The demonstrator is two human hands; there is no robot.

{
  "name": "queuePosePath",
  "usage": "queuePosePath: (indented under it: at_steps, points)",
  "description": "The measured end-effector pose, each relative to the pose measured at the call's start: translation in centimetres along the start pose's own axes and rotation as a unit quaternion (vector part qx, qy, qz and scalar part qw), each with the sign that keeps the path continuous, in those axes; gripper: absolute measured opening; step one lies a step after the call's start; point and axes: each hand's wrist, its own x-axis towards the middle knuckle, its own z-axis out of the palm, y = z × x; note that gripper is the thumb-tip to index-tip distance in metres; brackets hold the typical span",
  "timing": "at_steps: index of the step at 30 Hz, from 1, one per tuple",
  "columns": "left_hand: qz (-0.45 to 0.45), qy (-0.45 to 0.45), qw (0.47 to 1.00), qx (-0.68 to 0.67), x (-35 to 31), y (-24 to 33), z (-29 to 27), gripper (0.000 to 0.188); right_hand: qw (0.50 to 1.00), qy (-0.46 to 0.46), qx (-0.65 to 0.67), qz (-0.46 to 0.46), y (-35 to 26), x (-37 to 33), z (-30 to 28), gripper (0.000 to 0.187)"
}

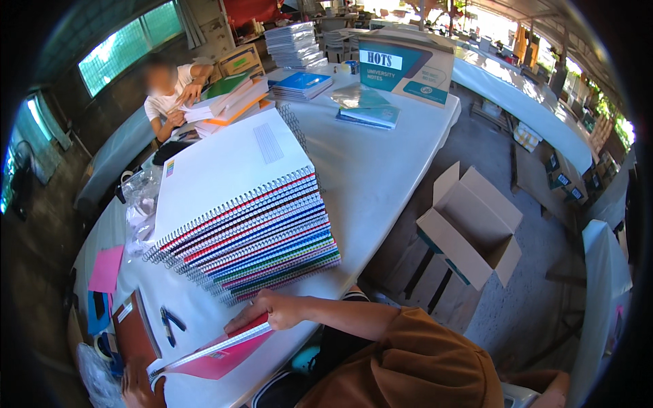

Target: The person assembles spiral notebooks by picking up covers of different colors, threading the spiral binding through the holes by spinning it with their hands, and then stacking the completed notebooks on top of one another.

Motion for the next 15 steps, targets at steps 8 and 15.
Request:
queuePosePath:
  at_steps: [8,15]
  points:
    - [-0.099,-0.073,0.991,-0.046,-2.4,-1.6,0.9,0.021,0.998,-0.001,-0.028,-0.053,0.7,1.5,0.8,0.05]
    - [-0.07,-0.046,0.99,-0.111,0.2,-2.1,2.6,0.021,0.996,0.048,-0.047,-0.066,0.0,0.3,0.4,0.035]
